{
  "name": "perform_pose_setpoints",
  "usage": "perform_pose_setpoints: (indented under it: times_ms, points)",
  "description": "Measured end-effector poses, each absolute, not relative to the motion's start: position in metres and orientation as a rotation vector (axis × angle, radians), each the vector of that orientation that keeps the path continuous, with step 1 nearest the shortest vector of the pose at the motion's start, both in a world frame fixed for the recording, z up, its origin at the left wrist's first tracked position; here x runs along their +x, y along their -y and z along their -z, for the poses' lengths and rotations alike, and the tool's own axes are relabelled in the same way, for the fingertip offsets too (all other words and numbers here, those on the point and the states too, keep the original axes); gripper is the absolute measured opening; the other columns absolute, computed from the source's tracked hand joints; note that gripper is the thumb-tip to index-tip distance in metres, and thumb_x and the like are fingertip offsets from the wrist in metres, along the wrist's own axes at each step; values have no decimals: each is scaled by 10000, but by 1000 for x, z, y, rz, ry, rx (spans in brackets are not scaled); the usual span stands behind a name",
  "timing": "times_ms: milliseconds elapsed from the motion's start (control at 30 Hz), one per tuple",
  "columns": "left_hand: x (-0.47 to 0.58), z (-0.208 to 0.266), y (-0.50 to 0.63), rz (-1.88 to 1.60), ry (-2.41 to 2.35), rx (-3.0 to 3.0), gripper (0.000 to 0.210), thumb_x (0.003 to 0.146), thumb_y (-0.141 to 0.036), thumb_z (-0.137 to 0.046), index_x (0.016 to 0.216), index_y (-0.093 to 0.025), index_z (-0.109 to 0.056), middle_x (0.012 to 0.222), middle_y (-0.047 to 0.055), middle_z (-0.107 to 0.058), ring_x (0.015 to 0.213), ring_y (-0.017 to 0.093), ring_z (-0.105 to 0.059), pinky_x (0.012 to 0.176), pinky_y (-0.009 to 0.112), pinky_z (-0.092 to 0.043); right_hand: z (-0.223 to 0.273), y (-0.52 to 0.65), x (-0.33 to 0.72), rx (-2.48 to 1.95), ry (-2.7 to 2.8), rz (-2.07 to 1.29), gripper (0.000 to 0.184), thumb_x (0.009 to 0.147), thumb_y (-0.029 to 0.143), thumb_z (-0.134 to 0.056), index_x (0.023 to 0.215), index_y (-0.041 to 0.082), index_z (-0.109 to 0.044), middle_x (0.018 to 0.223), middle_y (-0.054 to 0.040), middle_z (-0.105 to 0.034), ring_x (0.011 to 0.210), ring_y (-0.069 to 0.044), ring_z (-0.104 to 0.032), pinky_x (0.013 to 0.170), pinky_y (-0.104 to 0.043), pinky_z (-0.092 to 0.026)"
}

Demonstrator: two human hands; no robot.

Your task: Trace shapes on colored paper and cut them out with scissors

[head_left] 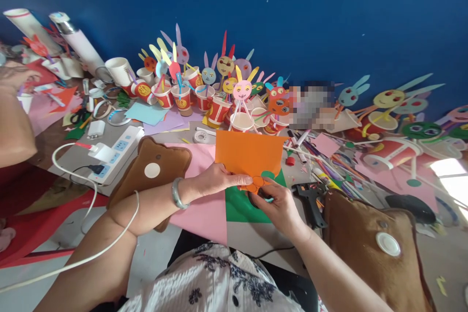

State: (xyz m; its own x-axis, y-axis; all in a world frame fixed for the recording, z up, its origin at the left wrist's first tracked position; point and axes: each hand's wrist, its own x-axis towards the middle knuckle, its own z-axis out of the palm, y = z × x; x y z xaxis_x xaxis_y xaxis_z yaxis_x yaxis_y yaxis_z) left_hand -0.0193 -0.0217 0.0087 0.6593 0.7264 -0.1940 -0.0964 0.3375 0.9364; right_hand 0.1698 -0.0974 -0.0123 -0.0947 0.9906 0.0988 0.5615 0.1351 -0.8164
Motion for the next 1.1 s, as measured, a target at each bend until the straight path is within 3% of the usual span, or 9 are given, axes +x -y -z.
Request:
perform_pose_setpoints:
  times_ms: [167, 467, 567, 667, 800, 967, 1100]
  points:
    - [-19, -10, 25, -615, -697, 1138, 287, 687, -382, -806, 862, -171, -720, 875, 48, -728, 883, 199, -660, 814, 325, -534, 14, 96, 173, -1464, 1955, -706, 390, 895, 344, -553, 527, 217, -531, 604, -30, -544, 590, -158, -535, 615, -289, -498]
    - [-17, -15, 30, -724, -673, 1324, 300, 705, -374, -789, 912, -178, -695, 982, 76, -730, 931, 216, -654, 870, 350, -540, 15, 103, 173, -1522, 1922, -377, 252, 868, 411, -604, 739, 214, -695, 774, -83, -660, 659, -190, -599, 577, -291, -472]
    - [-15, -16, 29, -716, -674, 1257, 310, 677, -374, -803, 896, -184, -696, 963, 65, -727, 903, 208, -651, 833, 336, -535, 15, 102, 171, -1513, 1895, -565, 250, 871, 377, -591, 696, 212, -658, 736, -71, -656, 629, -179, -590, 525, -273, -463]
    - [-15, -16, 27, -646, -765, 1175, 245, 684, -392, -782, 756, -182, -678, 764, 21, -688, 733, 165, -614, 702, 297, -502, 13, 100, 170, -1529, 1796, -790, 254, 883, 344, -571, 680, 204, -630, 683, -48, -646, 607, -162, -576, 532, -261, -475]
    - [-20, -15, 19, -738, -933, 1127, 380, 741, -453, -719, 544, -177, -546, 547, -24, -524, 549, 101, -469, 588, 266, -403, 15, 96, 173, -1526, 1446, -945, 212, 854, 389, -630, 806, 188, -673, 870, -71, -717, 747, -180, -636, 663, -279, -525]
    - [-24, -12, 11, -877, -957, 1122, 532, 822, -507, -631, 461, -184, -410, 492, -26, -437, 509, 85, -427, 596, 276, -375, 20, 94, 178, -1458, 1164, -1071, 293, 794, 468, -715, 919, 203, -719, 989, -84, -717, 834, -205, -646, 726, -318, -532]
    - [-23, -12, 12, -916, -935, 1097, 512, 827, -497, -633, 483, -182, -421, 511, -22, -456, 512, 87, -443, 578, 272, -375, 21, 96, 175, -1399, 1221, -1109, 251, 795, 451, -731, 828, 205, -694, 936, -68, -680, 854, -198, -622, 761, -312, -510]
